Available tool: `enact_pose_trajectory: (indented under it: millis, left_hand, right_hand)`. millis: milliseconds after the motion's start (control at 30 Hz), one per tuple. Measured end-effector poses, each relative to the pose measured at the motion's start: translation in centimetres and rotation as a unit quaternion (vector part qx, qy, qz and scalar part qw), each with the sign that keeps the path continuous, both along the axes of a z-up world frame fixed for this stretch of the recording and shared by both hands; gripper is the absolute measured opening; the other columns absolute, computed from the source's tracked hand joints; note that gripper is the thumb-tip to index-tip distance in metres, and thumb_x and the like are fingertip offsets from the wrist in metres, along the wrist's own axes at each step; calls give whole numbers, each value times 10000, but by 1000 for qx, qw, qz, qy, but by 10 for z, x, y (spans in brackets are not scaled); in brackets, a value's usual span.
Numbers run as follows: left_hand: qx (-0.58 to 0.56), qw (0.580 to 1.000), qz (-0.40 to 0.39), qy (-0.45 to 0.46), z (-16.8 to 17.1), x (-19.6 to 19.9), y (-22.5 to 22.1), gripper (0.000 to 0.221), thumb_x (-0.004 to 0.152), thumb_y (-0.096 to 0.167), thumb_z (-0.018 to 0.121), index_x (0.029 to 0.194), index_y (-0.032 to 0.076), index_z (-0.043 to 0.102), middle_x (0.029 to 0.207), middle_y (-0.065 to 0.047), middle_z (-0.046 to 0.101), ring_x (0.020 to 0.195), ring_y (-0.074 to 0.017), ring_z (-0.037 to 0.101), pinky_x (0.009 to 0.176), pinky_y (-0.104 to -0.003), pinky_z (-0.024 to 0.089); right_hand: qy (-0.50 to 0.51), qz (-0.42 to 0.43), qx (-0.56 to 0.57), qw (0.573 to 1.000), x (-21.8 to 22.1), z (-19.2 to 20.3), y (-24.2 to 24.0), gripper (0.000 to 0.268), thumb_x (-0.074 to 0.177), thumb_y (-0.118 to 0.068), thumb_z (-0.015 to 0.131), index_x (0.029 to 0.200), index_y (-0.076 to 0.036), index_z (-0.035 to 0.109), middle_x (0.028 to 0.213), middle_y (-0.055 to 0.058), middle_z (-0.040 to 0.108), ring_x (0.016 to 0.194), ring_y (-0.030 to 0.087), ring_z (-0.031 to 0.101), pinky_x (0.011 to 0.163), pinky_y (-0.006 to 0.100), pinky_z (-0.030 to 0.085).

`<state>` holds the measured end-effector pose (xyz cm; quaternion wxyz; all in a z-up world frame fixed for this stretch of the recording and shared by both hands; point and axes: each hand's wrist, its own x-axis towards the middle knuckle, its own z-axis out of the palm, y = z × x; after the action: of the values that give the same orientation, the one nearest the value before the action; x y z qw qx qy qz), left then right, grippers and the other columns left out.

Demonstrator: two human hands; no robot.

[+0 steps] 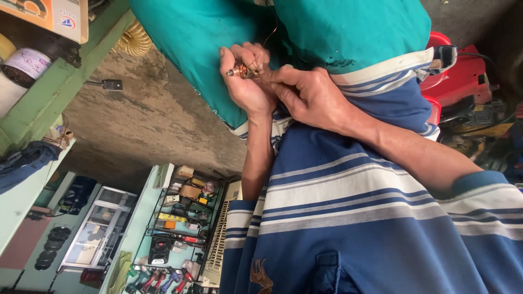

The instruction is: Manually winding copper wire around the slots of a motor armature for repair.

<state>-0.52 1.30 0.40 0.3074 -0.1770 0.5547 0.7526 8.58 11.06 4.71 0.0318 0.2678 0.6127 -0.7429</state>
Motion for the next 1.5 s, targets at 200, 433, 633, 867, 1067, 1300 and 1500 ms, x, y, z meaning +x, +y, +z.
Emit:
enact_pose_trajectory:
  millis: [200,433,633,867,1067,1300,1500]
  left_hand:
    - [-18,1000,8,13,-1,0,0,386,1020,331,385,695,126,426,640,-22,420,632,-146,356,617,-287,315]
    - [-53,998,-19,31,-2,-3,-2,399,1028,367,365,715,126,421,660,-33,436,646,-158,388,639,-292,337]
    - [27,997,38,-66,-8,-2,-7,452,1046,430,373,710,134,437,630,-21,447,587,-129,375,556,-262,297]
    - [116,985,-1,-125,-17,-8,-18,533,1031,556,343,728,134,466,651,-13,465,588,-125,364,560,-269,305]
    - [129,984,-3,-123,-13,-8,-15,529,1027,556,343,718,140,450,642,-13,454,608,-132,371,607,-278,321]
    - [98,992,-16,-82,-7,-7,-11,503,1045,505,338,718,140,452,658,-20,477,618,-132,387,602,-273,331]
    - [73,994,-1,-82,-3,-7,-8,467,1045,439,356,706,135,454,627,-22,451,592,-131,376,570,-265,311]
  right_hand:
    - [-9,-4,-48,999,2,-7,-6,120,1006,66,597,1093,47,679,711,35,591,532,98,427,466,260,387]
    - [7,-27,-46,999,-6,-6,-7,192,978,98,585,1126,40,693,749,47,625,547,101,442,476,253,389]
    - [-6,14,26,1000,6,7,1,140,985,48,619,1095,24,703,743,77,659,464,174,513,470,329,435]
    - [-14,0,42,999,6,4,-1,178,981,61,627,1140,34,704,614,84,610,419,161,479,422,320,414]
    - [-8,-8,55,998,4,1,-5,188,992,52,653,1165,22,718,648,85,640,434,152,496,425,309,415]
    - [-6,-9,61,998,2,1,-6,177,993,39,672,1162,18,719,665,84,657,446,140,498,424,308,415]
    - [5,1,54,999,-1,-1,-3,133,984,71,638,1100,32,692,643,88,654,447,155,541,436,311,438]
